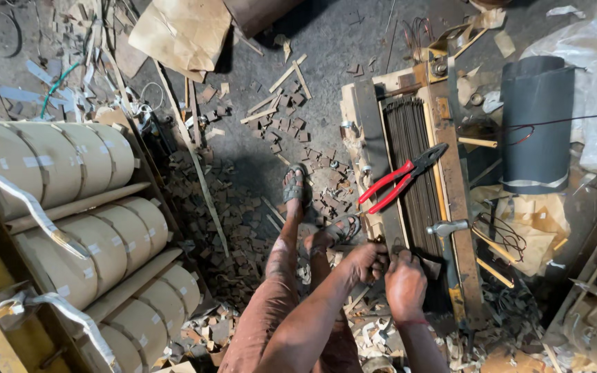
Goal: The person sits on the workshop floor and first hammers a slotted metal frame holding thin strips, then removes a copper-colored strip and cuts it into small pieces with scissors, dropping the cut pieces into a blue basin beside them.
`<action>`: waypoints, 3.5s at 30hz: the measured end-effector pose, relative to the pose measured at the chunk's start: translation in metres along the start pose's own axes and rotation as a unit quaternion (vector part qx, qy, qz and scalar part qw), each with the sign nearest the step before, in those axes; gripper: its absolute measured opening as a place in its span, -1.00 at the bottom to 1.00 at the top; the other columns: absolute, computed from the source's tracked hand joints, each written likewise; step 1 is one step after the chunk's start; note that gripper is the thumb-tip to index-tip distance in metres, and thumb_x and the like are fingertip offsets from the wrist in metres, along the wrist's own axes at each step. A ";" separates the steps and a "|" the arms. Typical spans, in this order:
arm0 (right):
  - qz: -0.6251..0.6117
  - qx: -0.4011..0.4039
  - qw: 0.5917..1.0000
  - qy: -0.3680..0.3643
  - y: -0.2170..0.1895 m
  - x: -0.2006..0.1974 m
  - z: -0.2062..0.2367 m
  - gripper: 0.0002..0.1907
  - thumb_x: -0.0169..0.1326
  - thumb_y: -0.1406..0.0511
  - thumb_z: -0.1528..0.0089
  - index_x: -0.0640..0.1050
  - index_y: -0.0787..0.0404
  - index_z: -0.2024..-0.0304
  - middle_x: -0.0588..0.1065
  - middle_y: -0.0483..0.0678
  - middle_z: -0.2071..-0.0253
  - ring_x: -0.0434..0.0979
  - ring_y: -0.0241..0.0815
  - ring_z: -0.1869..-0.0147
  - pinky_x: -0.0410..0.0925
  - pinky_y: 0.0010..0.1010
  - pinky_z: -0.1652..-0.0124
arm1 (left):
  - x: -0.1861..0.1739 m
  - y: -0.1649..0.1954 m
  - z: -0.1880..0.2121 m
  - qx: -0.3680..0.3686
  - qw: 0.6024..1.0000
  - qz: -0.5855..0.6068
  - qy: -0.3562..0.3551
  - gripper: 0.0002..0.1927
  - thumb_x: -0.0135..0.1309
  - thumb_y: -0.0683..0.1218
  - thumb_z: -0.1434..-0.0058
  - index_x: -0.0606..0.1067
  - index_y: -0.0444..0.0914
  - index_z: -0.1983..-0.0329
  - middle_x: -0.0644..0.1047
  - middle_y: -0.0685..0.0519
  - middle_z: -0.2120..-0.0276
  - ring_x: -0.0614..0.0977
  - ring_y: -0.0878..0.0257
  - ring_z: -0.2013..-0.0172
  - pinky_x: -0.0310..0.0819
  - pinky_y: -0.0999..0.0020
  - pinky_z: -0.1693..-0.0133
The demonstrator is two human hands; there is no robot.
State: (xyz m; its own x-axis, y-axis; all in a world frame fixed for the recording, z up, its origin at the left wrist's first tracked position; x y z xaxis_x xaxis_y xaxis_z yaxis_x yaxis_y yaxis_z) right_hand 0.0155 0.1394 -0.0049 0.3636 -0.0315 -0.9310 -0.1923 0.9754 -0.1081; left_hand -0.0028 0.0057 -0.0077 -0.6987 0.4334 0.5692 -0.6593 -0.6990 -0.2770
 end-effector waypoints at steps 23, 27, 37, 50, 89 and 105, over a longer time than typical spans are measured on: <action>-0.021 0.021 0.998 -0.048 -0.006 -0.028 0.011 -0.63 0.18 0.27 -0.17 0.44 0.29 0.04 0.52 0.29 0.13 0.62 0.24 0.17 0.48 -0.04 0.21 | 0.011 -0.010 0.017 0.063 0.987 0.064 0.132 -0.72 -0.04 0.00 -0.33 0.48 -0.11 0.50 0.15 0.29 0.71 0.12 0.43 0.73 -0.05 0.46 0.66; -0.032 0.040 0.997 -0.052 -0.012 -0.024 0.002 -0.69 0.17 0.24 -0.20 0.45 0.26 0.10 0.52 0.23 0.15 0.61 0.23 0.15 0.47 -0.05 0.20 | 0.030 -0.013 0.013 -0.034 0.999 -0.020 0.018 -0.72 -0.06 0.02 -0.34 0.45 -0.10 0.50 0.17 0.27 0.71 0.13 0.40 0.71 -0.02 0.44 0.64; -0.079 0.080 0.992 -0.055 -0.013 -0.031 -0.002 -0.75 0.15 0.25 -0.29 0.47 0.23 0.06 0.52 0.23 0.06 0.61 0.25 0.12 0.48 -0.02 0.19 | 0.037 -0.005 0.017 -0.018 0.999 -0.037 0.024 -0.70 -0.08 -0.02 -0.32 0.32 -0.08 0.56 0.19 0.24 0.70 0.15 0.37 0.72 -0.01 0.43 0.65; -0.106 0.057 0.992 -0.048 -0.004 -0.040 -0.007 -0.62 0.25 0.34 -0.08 0.43 0.30 0.10 0.49 0.28 0.08 0.58 0.28 0.07 0.48 -0.04 0.17 | 0.053 -0.005 -0.002 -0.019 0.998 -0.047 0.049 -0.79 -0.15 -0.11 -0.28 0.30 -0.15 0.50 0.25 0.17 0.66 0.15 0.33 0.73 -0.01 0.40 0.63; -0.665 0.194 0.719 -0.052 0.098 -0.104 0.038 -0.93 0.23 0.45 -0.28 0.58 0.26 0.20 0.61 0.02 0.26 0.61 -0.24 0.26 0.47 -0.38 0.28 | -0.018 -0.052 0.021 0.272 0.897 -0.331 0.110 -0.55 0.23 0.10 -0.32 0.47 -0.29 -0.09 0.67 0.02 0.33 0.66 0.36 0.28 0.53 0.52 0.10; -0.595 0.095 0.798 0.022 -0.007 -0.224 0.138 -0.90 0.18 0.34 -0.30 0.58 0.28 0.21 0.58 -0.12 0.34 0.50 -0.43 0.27 0.41 -0.49 0.25 | 0.089 -0.087 0.210 0.498 0.631 -0.595 0.005 -0.72 0.29 -0.17 -0.20 0.52 -0.31 0.07 0.62 -0.02 0.35 0.65 0.37 0.33 0.55 0.43 0.23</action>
State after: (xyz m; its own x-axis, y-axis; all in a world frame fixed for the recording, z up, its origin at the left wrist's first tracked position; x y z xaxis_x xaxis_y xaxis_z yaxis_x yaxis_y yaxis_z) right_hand 0.0607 0.1698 0.2525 0.1537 -0.9632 -0.2205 0.4081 0.2651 -0.8736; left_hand 0.0506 -0.0142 0.2301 0.1209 0.9885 -0.0903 -0.2207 0.1155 0.9685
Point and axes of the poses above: each hand's wrist, its own z-axis away from the middle knuckle, its own x-axis out of the palm, y = z × x, the point moved 1 cm from there along -z, towards the middle knuckle
